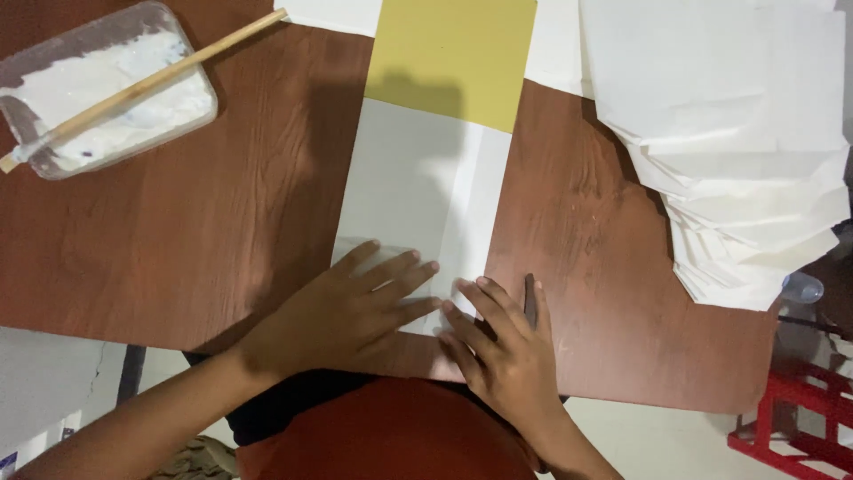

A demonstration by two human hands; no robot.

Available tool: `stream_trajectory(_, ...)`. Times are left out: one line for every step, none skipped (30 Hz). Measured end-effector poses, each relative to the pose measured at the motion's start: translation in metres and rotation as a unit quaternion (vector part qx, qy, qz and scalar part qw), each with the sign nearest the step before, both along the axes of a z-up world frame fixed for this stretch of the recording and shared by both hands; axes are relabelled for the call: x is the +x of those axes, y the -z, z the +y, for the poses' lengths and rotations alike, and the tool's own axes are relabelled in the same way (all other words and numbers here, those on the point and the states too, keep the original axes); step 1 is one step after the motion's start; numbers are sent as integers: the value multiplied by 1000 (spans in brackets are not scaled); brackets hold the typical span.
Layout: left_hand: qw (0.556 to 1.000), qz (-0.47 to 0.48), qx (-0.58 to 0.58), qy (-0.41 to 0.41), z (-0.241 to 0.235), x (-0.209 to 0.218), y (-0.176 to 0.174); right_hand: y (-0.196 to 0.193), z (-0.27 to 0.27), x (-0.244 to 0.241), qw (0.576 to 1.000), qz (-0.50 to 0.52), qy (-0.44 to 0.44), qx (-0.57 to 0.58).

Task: The person folds a white sheet of paper into a triangular shape on a wooden table. They then use a brush to apply a white adhesive from a container onto the folded paper and press the edges together to secure the fold.

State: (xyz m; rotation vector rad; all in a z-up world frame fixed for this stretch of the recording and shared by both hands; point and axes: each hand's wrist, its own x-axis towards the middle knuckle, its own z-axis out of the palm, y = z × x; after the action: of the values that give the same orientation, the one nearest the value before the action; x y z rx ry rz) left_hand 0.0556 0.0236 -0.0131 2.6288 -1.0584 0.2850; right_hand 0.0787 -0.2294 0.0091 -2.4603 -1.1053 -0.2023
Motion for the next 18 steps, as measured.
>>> stream_trajectory(1000, 1, 0, 2, 1, 2, -4, -1, 0, 1, 1000, 1, 2, 0)
stream_trajectory(1000, -7, 2, 5, 2, 4, -7, -2, 1, 2, 1000, -6, -5, 1)
stream_trajectory(1000, -16, 5, 8, 3, 7, -11, -4, 1, 3, 1000, -13, -12, 2)
stream_trajectory(1000, -15, 5, 10, 4, 8, -11, -3, 1, 3, 1000, -13, -10, 2)
stream_trajectory(1000, -2, -6, 15, 5, 8, -10, -2, 0, 3, 1000, -13, -12, 1)
stream_trajectory(1000, 11, -16, 20, 6, 9, -10, -1, -1, 4, 1000, -14, -14, 1)
stream_trajectory(1000, 11, -15, 21, 6, 9, -8, 0, -2, 4, 1000, -14, -13, 2)
stream_trajectory(1000, 15, -11, 22, 7, 9, -7, 1, -3, 5, 1000, -13, -17, -5)
stream_trajectory(1000, 19, -8, 22, 8, 8, -5, 3, -4, 5, 1000, -11, -22, -11)
stream_trajectory(1000, 19, -7, 23, 8, 9, -5, 4, -5, 5, 1000, -12, -21, -10)
stream_trajectory(999, 14, -12, 28, 8, 9, -4, 6, -6, 4, 999, -20, -24, -38)
stream_trajectory(999, 11, -19, 31, 8, 9, -4, 7, -7, 4, 997, -28, -28, -66)
stream_trajectory(999, 11, -18, 31, 9, 9, -2, 6, -7, 4, 997, -28, -28, -66)
stream_trajectory(999, 21, -12, 32, 10, 9, -1, 6, -8, 3, 996, -24, -32, -75)
stream_trajectory(999, 32, -6, 33, 10, 8, 1, 5, -8, 3, 996, -20, -36, -84)
stream_trajectory(999, 32, -6, 33, 9, 8, 0, 5, -7, 3, 996, -20, -35, -85)
stream_trajectory(999, 25, -34, 28, 7, 8, -1, 5, -6, 2, 997, -19, -50, -54)
stream_trajectory(998, 18, -62, 24, 7, 8, -2, 5, -5, 3, 997, -19, -64, -23)
